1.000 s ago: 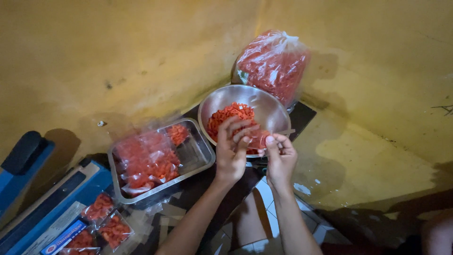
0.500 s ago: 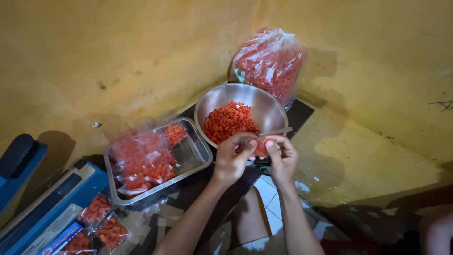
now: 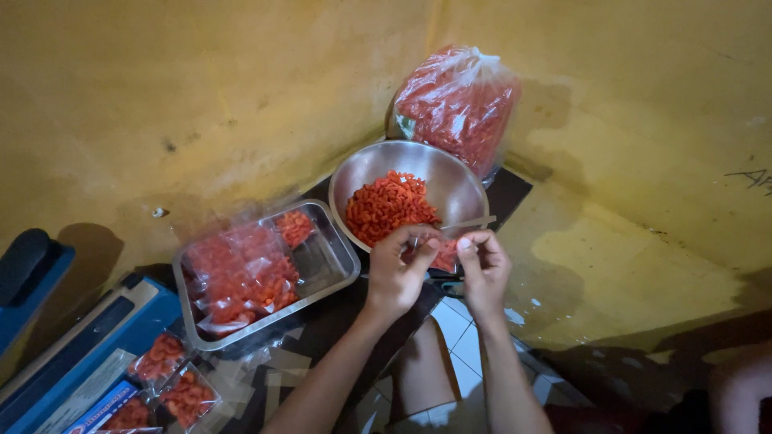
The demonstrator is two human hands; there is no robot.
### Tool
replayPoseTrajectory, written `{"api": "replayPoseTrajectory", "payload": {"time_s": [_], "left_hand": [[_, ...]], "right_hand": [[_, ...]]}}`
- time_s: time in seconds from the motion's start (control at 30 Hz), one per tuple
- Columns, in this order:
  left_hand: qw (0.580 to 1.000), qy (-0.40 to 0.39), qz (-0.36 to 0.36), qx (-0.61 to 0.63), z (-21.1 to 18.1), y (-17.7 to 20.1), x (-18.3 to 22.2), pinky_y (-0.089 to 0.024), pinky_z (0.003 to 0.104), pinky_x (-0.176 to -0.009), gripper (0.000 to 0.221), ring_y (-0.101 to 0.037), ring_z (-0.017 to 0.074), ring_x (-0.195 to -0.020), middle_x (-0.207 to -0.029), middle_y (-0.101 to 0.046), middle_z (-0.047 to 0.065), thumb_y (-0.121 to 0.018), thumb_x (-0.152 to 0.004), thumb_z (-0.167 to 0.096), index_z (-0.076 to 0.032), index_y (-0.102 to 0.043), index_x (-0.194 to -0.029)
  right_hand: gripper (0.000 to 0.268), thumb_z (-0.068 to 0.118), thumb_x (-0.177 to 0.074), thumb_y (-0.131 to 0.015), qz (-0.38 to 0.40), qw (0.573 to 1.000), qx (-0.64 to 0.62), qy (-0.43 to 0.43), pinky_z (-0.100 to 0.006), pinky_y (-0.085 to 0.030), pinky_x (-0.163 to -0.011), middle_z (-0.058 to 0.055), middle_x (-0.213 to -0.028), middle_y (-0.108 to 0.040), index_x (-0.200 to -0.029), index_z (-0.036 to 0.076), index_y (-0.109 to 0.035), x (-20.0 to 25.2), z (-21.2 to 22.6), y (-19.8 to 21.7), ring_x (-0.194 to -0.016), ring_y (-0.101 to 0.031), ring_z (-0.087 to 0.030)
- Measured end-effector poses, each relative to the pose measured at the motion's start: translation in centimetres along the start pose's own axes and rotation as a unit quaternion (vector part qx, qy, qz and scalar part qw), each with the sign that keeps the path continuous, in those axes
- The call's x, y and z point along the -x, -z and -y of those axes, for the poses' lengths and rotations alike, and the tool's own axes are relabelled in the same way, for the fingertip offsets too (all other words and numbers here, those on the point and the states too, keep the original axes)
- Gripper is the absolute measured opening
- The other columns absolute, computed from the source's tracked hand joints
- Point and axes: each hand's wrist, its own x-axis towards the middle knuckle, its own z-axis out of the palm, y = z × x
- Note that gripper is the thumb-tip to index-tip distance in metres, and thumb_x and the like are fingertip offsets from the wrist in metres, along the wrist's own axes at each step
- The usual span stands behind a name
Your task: The person scoops dried red goji berries from a metal bowl into small clear plastic bags using a spoon. They fold the open ends of the bags and place them into a metal tray. The process is repeated multiple times throughout the clip.
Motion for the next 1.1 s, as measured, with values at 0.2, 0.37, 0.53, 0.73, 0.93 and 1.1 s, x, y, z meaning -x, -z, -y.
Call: {"api": "replayPoseTrajectory", "payload": {"time_s": [0.2, 0.37, 0.53, 0.73, 0.93, 1.1], "left_hand": [[0.995, -0.066, 0.032, -0.063, 0.8, 0.3, -0.5, -0.061, 0.033, -0.068, 0.014, -0.075, 0.023, -0.082, -0.084, -0.075, 0.011, -0.08, -0.084, -0.014, -0.012, -0.081, -0.098], [0.997, -0.024, 0.058, 0.048, 0.0, -0.4, 0.6, -0.061, 0.033, -0.078, 0.036, -0.071, 0.0145, -0.087, -0.09, -0.075, 0.011, -0.084, -0.082, -0.014, -0.006, -0.075, -0.115], [0.993, -0.006, 0.075, 0.096, 1.6, -0.4, 0.3, -0.061, 0.028, -0.077, 0.031, -0.068, 0.0089, -0.085, -0.089, -0.075, 0.006, -0.087, -0.081, -0.009, -0.004, -0.075, -0.109], [0.997, -0.035, 0.063, 0.041, -0.3, 0.4, 0.0, -0.062, 0.029, -0.064, 0.018, -0.072, 0.0144, -0.075, -0.08, -0.073, 0.01, -0.076, -0.09, -0.01, -0.003, -0.076, -0.106], [0.994, -0.023, 0.087, 0.062, -2.5, -0.3, 0.5, -0.061, 0.026, -0.06, 0.015, -0.066, 0.0096, -0.068, -0.073, -0.069, 0.005, -0.083, -0.086, -0.012, -0.006, -0.075, -0.097], [0.988, 0.086, 0.079, 0.101, -2.0, 0.7, -0.2, -0.064, 0.029, -0.058, 0.027, -0.064, 0.0123, -0.064, -0.072, -0.06, 0.006, -0.087, -0.079, -0.013, -0.001, -0.071, -0.096]], "right_hand": [[0.01, 0.004, -0.084, -0.08, 0.113, 0.99, 0.07, 0.04, -0.023, -0.046, -0.056, -0.011, -0.079, -0.071, -0.093, 0.001, -0.079, -0.9, 4.4, 0.4, -0.067, -0.057, -0.012], [0.009, 0.004, -0.092, -0.074, 0.059, 0.998, 0.015, -0.002, -0.024, -0.051, -0.053, -0.011, -0.074, -0.067, -0.097, -0.003, -0.075, -0.9, 3.0, 1.6, -0.062, -0.06, -0.012], [0.014, 0.009, -0.094, -0.072, 0.013, 0.999, -0.042, -0.023, -0.024, -0.051, -0.052, -0.011, -0.073, -0.066, -0.099, -0.004, -0.072, 0.1, 0.2, 2.1, -0.059, -0.06, -0.012], [0.026, 0.001, -0.088, -0.075, 0.057, 0.993, -0.093, -0.043, -0.028, -0.057, -0.053, -0.014, -0.072, -0.067, -0.112, -0.007, -0.068, 1.2, 1.8, 0.3, -0.057, -0.069, -0.019], [0.017, 0.004, -0.092, -0.073, 0.009, 0.992, -0.111, -0.061, -0.029, -0.06, -0.054, -0.014, -0.075, -0.07, -0.106, -0.006, -0.07, 1.2, -0.4, 0.8, -0.059, -0.071, -0.02], [0.015, 0.003, -0.09, -0.075, 0.077, 0.995, -0.025, -0.051, -0.027, -0.056, -0.048, -0.016, -0.068, -0.071, -0.101, -0.006, -0.074, 0.2, 2.3, 0.5, -0.056, -0.069, -0.018]]}}
